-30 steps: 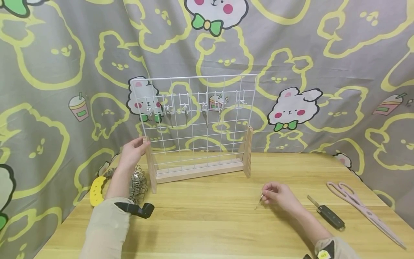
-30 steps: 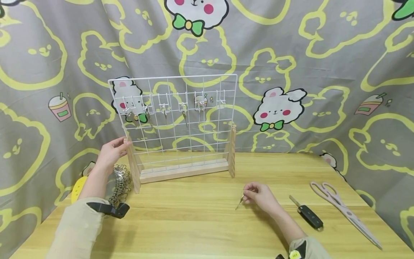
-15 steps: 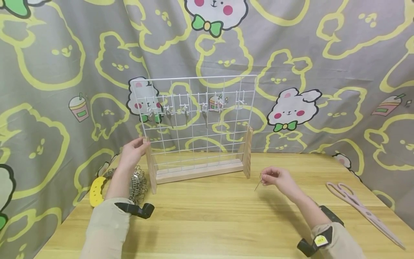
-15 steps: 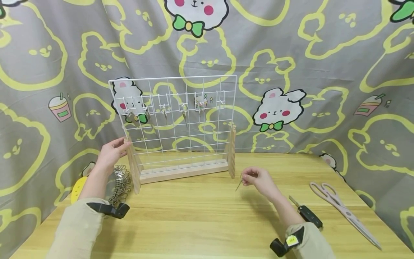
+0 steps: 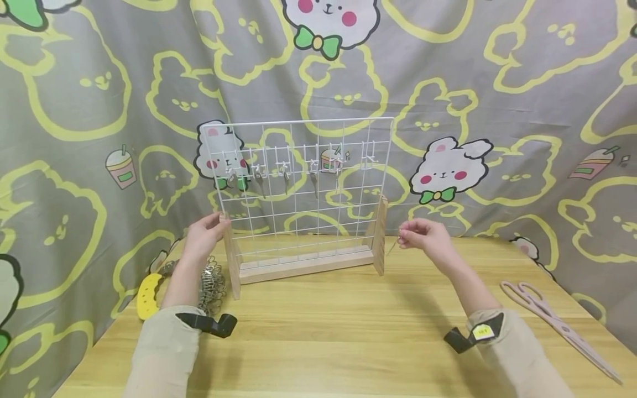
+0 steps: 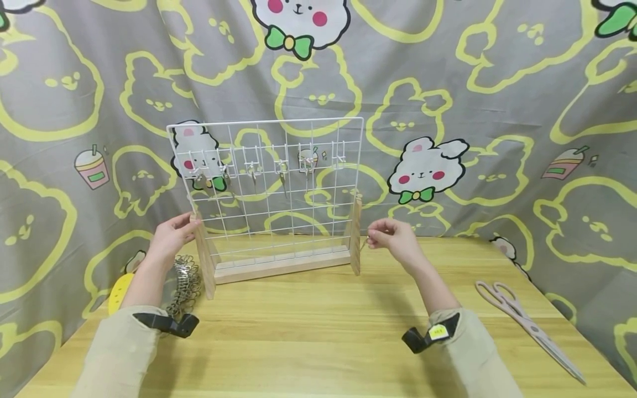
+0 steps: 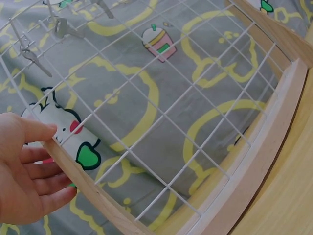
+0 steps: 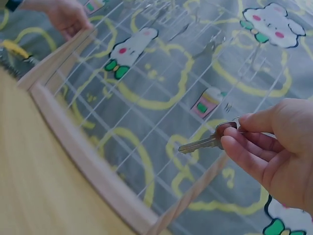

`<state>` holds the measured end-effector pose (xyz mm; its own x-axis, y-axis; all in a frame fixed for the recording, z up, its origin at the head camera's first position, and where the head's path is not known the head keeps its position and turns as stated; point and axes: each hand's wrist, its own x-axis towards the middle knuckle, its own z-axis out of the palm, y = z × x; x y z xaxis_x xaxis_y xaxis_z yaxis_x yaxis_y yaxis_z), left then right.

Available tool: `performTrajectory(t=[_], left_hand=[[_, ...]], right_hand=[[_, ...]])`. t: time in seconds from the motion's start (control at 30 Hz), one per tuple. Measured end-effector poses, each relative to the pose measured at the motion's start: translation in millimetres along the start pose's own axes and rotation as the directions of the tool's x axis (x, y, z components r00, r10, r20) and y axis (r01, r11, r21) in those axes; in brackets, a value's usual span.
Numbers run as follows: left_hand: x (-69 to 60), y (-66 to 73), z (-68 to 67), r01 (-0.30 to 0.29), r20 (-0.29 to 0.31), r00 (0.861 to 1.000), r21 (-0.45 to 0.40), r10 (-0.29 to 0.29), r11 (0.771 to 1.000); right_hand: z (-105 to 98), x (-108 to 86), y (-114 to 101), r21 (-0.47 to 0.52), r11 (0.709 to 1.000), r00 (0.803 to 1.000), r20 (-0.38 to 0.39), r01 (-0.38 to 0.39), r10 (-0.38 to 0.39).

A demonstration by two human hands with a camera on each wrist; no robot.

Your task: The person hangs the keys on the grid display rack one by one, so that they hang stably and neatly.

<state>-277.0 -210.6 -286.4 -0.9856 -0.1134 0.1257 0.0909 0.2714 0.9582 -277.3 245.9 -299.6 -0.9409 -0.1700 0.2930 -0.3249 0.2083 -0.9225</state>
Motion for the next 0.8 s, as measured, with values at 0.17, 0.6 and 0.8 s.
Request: performTrajectory(t=[0.17,0.6,0.8], left_hand=[[-1.8,-0.5,-0.5,0.008,-0.002,1.0,0.001,-0.008,1.0],[1.5,-1.8,0.9,0.002,-0.008,1.0,-0.014,-0.002,1.0],[2.5,-1.3,0.6,0.004,-0.007,1.0,-0.01,-0.004,1.0]], right_hand=[[2,15.8,-23,0.036,0.999,0.999,-0.045,0.017,-0.016],[12,53.0,-72,0.205,0.973,0.993,-0.07,0.104,-0.092],[19,64.6,-85,0.192,0.976,0.991,-0.108,0.098,-0.079]])
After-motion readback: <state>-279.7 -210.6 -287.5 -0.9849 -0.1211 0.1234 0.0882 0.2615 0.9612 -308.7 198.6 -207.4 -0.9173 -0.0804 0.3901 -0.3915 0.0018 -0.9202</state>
